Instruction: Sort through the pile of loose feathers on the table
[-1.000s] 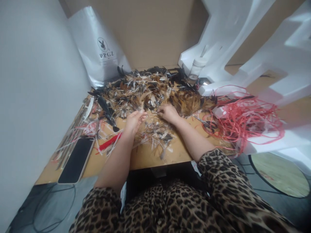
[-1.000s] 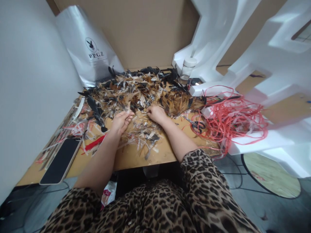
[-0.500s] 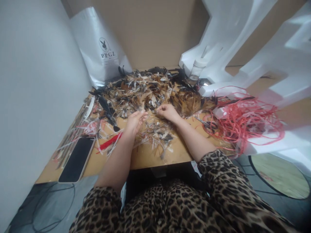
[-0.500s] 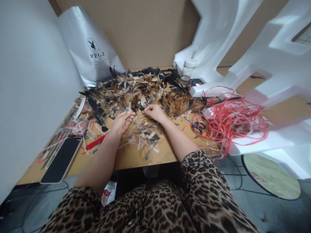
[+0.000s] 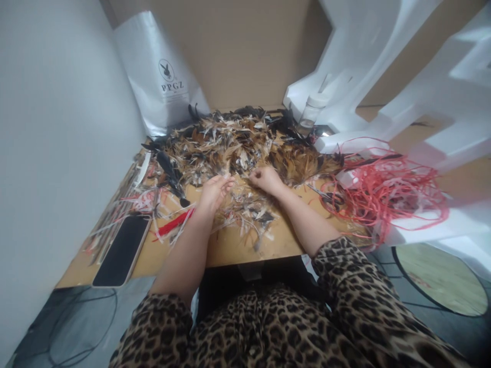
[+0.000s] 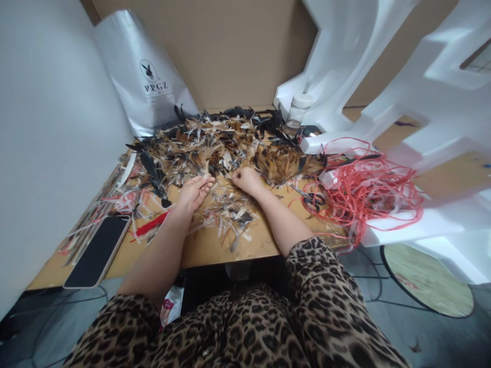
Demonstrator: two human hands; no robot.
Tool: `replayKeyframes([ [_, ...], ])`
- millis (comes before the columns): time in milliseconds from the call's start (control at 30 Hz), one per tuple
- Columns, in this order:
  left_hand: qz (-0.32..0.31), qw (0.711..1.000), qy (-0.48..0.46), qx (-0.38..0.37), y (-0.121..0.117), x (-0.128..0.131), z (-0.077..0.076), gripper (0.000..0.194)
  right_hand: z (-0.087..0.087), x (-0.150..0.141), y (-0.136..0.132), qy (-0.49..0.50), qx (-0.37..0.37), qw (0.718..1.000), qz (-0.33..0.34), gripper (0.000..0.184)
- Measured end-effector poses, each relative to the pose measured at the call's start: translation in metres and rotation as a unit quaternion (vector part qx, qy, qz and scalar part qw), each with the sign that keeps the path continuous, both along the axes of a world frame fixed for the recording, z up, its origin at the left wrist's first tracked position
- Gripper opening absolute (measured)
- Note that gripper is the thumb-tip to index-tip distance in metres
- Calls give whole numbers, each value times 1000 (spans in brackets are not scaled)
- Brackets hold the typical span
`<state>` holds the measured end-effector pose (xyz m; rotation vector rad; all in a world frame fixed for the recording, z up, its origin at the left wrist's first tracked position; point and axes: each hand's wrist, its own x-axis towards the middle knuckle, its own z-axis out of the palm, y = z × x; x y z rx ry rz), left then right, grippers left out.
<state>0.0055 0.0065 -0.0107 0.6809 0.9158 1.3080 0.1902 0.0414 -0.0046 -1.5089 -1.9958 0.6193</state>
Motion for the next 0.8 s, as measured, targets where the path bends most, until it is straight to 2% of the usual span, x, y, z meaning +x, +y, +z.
replayKeyframes([
  [67,-2,1000,3,1,0,0,-1,12,0,0,2,175,-74,982,12,20],
  [133,-8,1000,5,2,0,-1,-3,12,1,-2,2,317,-147,937,23,23],
  [233,-31,999,12,-5,-1,0,-4,10,5,-10,-3,426,-200,882,37,26],
  [300,-51,998,19,-14,-2,2,-3,10,5,-17,-7,452,-205,868,36,26],
  [400,-71,997,19,-18,-4,5,-2,9,4,-27,-13,454,-177,873,29,25],
  [633,-80,997,-2,-21,-4,6,0,9,2,-37,-19,378,-74,923,17,21],
  [800,-81,997,-9,-16,-4,7,0,6,2,-39,-21,354,-32,934,19,19],
])
